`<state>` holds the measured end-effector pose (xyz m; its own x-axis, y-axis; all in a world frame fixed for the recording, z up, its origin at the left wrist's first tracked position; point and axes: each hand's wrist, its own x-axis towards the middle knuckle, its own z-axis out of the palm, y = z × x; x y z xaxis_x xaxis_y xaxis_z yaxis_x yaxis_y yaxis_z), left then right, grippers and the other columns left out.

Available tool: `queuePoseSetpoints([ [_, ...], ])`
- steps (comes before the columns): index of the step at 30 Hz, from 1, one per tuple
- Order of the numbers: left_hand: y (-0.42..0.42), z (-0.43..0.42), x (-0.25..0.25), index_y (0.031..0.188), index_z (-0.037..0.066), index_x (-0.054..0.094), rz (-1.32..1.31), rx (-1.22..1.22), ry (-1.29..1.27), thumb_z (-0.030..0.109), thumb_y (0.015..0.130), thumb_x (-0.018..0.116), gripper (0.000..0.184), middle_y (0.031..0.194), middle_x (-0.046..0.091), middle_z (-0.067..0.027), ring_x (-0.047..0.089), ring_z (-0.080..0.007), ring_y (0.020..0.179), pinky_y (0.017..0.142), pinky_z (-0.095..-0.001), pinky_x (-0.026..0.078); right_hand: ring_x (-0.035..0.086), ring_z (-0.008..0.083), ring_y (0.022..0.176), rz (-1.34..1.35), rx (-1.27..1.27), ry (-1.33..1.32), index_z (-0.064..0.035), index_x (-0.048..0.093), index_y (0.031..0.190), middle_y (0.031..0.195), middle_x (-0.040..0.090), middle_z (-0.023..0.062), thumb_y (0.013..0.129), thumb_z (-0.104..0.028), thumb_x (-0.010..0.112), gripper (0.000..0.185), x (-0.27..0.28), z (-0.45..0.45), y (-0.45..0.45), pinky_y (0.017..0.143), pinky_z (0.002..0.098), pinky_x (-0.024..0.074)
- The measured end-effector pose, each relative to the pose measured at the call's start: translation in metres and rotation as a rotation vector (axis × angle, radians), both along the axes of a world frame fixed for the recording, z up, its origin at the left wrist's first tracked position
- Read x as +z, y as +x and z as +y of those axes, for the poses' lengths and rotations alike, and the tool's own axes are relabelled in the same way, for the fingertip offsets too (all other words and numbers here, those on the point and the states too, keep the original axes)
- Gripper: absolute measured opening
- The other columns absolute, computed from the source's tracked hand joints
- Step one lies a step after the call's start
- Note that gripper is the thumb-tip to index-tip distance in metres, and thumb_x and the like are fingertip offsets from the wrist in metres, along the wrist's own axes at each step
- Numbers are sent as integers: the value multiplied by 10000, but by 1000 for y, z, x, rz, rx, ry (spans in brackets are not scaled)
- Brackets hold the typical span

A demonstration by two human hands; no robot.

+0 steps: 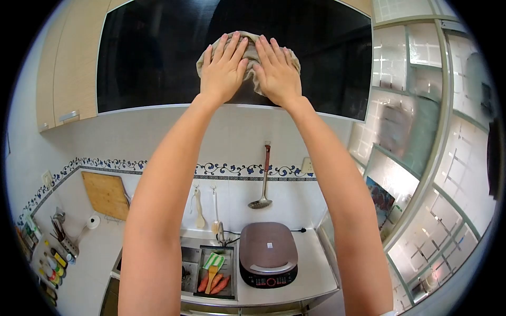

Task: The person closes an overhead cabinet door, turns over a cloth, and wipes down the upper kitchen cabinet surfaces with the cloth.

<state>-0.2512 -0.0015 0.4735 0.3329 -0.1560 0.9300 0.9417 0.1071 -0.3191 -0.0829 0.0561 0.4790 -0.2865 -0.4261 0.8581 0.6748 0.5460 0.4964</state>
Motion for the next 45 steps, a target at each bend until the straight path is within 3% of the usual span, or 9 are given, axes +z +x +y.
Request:
queuePoseSetpoints([
  [15,-3,-9,-32,1523,182,384,-35,13,-137,379,1036,401,526,1614,292,-33,250,-267,1485,1186,-514,188,385,272,1421,-60,-19,-75,-84,427,1477,1553,401,65,987,-336,487,555,-32,-7,2,1174,459,282],
  [18,-6,-11,-39,1511,203,400,-38,31,-145,382,1007,469,540,1605,309,-15,260,-253,1484,1182,-523,221,373,268,1429,-102,-20,-94,-84,418,1483,1562,386,66,976,-343,503,576,-38,-9,3,1176,462,277],
  [27,-22,-27,-55,1560,191,308,-36,73,-300,459,1026,407,606,1642,216,-24,169,-253,1514,1207,-497,131,323,253,1459,-223,-32,-123,-91,390,1505,1583,353,63,944,-427,535,670,-42,-15,6,1201,456,231],
  [35,-37,-35,-49,1566,207,289,-6,82,-375,478,997,468,655,1648,197,-9,148,-241,1520,1220,-483,122,305,243,1466,-297,-27,-100,-94,384,1509,1593,332,57,942,-471,530,697,-35,-15,5,1204,446,229],
  [45,-39,-36,-46,1574,204,274,-66,122,-367,517,1014,413,656,1657,171,-19,123,-254,1527,1216,-480,94,321,228,1457,-325,13,-16,-94,429,1483,1583,355,41,963,-474,501,649,-26,-9,0,1206,434,222],
])
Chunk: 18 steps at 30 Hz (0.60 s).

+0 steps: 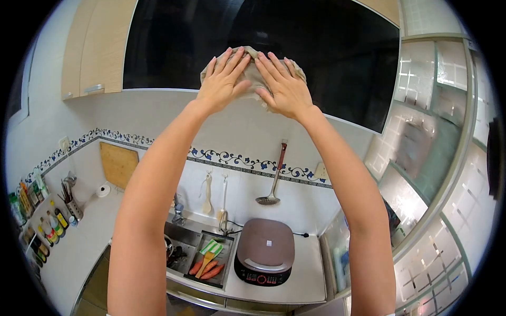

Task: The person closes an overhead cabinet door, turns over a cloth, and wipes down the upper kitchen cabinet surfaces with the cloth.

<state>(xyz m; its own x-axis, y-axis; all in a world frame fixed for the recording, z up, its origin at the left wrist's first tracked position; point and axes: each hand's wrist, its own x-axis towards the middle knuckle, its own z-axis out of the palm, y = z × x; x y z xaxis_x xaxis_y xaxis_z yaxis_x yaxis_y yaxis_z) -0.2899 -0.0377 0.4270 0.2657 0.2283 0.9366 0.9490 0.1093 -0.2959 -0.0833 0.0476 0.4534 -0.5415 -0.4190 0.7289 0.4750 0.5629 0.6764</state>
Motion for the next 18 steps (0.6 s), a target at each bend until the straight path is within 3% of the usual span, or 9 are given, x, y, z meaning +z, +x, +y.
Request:
queuePoseSetpoints([
  [18,-29,5,27,1567,228,291,43,-9,145,530,1031,367,619,1645,211,-20,159,-249,1520,1212,-493,109,353,224,1440,29,15,127,-113,422,1489,1573,371,36,981,-472,476,625,33,7,-28,1200,432,249],
])
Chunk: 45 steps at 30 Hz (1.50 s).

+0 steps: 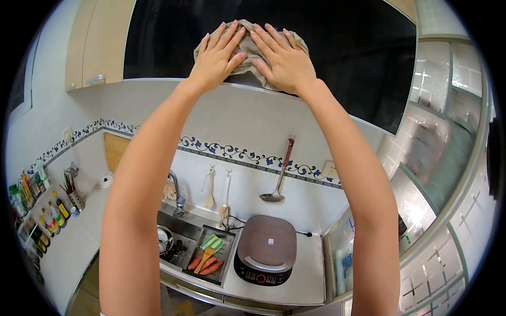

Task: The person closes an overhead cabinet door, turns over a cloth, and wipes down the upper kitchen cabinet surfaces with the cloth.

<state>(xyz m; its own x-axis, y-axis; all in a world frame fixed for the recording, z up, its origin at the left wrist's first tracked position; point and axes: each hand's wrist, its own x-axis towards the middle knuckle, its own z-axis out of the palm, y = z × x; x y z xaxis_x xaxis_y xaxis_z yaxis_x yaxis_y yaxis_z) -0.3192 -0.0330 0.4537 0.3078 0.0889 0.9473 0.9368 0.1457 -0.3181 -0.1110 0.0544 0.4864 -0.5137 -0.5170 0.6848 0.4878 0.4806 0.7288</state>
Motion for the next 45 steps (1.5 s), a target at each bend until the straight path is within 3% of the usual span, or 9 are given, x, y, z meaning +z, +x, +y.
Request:
queuePoseSetpoints([
  [16,-38,-5,42,1558,251,311,117,-5,106,536,1035,359,598,1633,250,-4,206,-225,1509,1211,-461,143,357,212,1442,102,-77,78,-148,403,1504,1567,387,22,1000,-499,439,614,38,-4,-33,1197,437,247],
  [17,-40,-7,46,1557,252,315,125,13,98,536,1034,363,597,1631,254,-4,210,-226,1507,1211,-459,145,354,239,1442,82,36,67,-123,412,1495,1564,387,47,1008,-452,437,589,40,-2,-36,1193,455,247],
  [18,-43,-7,50,1555,252,320,135,30,90,537,1033,367,597,1629,258,-5,214,-226,1506,1211,-457,148,354,239,1442,84,32,63,-123,412,1495,1564,387,47,1008,-452,437,589,40,-8,-36,1193,455,247],
  [20,-44,-9,53,1544,254,342,172,-4,123,482,1043,375,551,1622,276,6,236,-218,1497,1207,-454,161,384,296,1420,42,-58,4,-29,382,1491,1553,390,135,1000,-395,432,614,42,-27,-30,1167,463,265],
  [22,-37,-21,58,1539,124,343,86,26,-3,444,1017,408,615,1606,303,-94,252,-266,1489,1196,-462,187,394,289,1413,59,-51,13,-38,402,1480,1549,398,123,993,-398,460,608,43,-27,-34,1162,463,268],
  [37,-55,-20,92,1537,145,350,122,-55,34,445,1014,421,607,1605,306,-75,252,-259,1489,1198,-467,189,373,302,1424,312,-56,-60,-36,371,1494,1552,387,124,977,-296,475,588,51,-31,-81,1168,475,274],
  [45,-55,-16,88,1516,132,384,78,-74,47,407,1024,398,564,1595,326,-81,260,-267,1483,1195,-476,198,372,365,1411,458,-15,-130,2,383,1466,1538,384,184,983,-290,469,571,42,-38,-109,1143,518,302],
])
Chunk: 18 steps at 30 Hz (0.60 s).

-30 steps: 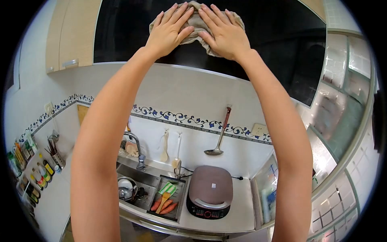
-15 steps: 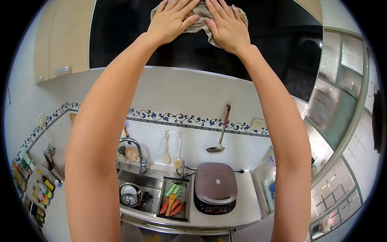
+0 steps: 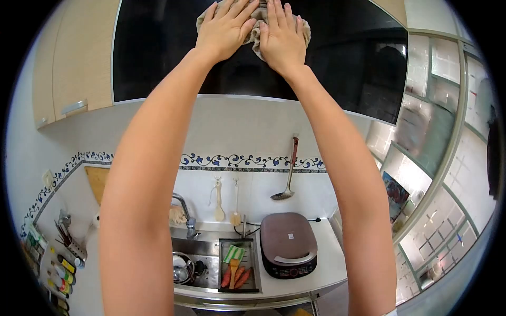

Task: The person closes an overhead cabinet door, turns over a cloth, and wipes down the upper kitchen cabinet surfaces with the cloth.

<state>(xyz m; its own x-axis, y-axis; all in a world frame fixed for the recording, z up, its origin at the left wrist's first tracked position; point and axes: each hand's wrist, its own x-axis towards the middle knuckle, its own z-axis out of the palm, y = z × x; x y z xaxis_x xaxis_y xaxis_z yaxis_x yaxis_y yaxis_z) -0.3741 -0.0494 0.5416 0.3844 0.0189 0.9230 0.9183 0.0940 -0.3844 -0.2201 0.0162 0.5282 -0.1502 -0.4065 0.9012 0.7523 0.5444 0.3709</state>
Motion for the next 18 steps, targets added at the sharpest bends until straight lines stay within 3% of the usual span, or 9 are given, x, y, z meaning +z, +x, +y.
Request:
queuePoseSetpoints([
  [2,-4,3,-4,1514,124,385,-13,6,8,399,1026,390,559,1594,326,-86,262,-271,1481,1194,-482,202,352,348,1429,22,-34,-26,-7,364,1483,1548,375,178,998,-319,441,582,-3,-1,-4,1157,504,285],
  [3,-10,6,-6,1521,189,378,35,33,93,404,1038,384,529,1601,318,-33,266,-237,1481,1196,-468,194,352,348,1429,24,-38,-24,-7,364,1483,1548,375,178,998,-319,441,582,-6,3,-9,1157,504,285],
  [4,-15,9,-7,1528,255,370,82,60,177,410,1050,379,504,1608,310,20,271,-203,1481,1198,-453,186,352,314,1434,55,-1,1,-46,394,1482,1552,382,130,1004,-350,438,568,-8,6,-15,1172,490,267],
  [5,-18,13,-9,1528,255,370,82,58,179,410,1050,379,504,1608,310,20,271,-203,1481,1198,-453,186,352,280,1439,85,37,26,-85,423,1481,1557,390,82,1009,-380,436,556,-9,9,-18,1186,476,250],
  [7,-19,12,-16,1514,253,394,75,25,205,355,1048,380,478,1593,339,31,300,-193,1467,1186,-460,210,350,294,1437,66,63,22,-71,428,1474,1555,390,94,1004,-352,438,547,-13,6,-20,1183,485,252],
  [18,-25,4,-46,1497,260,421,9,-12,203,372,1036,399,475,1577,368,25,319,-199,1457,1183,-480,221,350,295,1435,31,29,-5,-67,433,1470,1557,382,99,990,-319,454,542,-35,-6,-29,1176,491,261],
])
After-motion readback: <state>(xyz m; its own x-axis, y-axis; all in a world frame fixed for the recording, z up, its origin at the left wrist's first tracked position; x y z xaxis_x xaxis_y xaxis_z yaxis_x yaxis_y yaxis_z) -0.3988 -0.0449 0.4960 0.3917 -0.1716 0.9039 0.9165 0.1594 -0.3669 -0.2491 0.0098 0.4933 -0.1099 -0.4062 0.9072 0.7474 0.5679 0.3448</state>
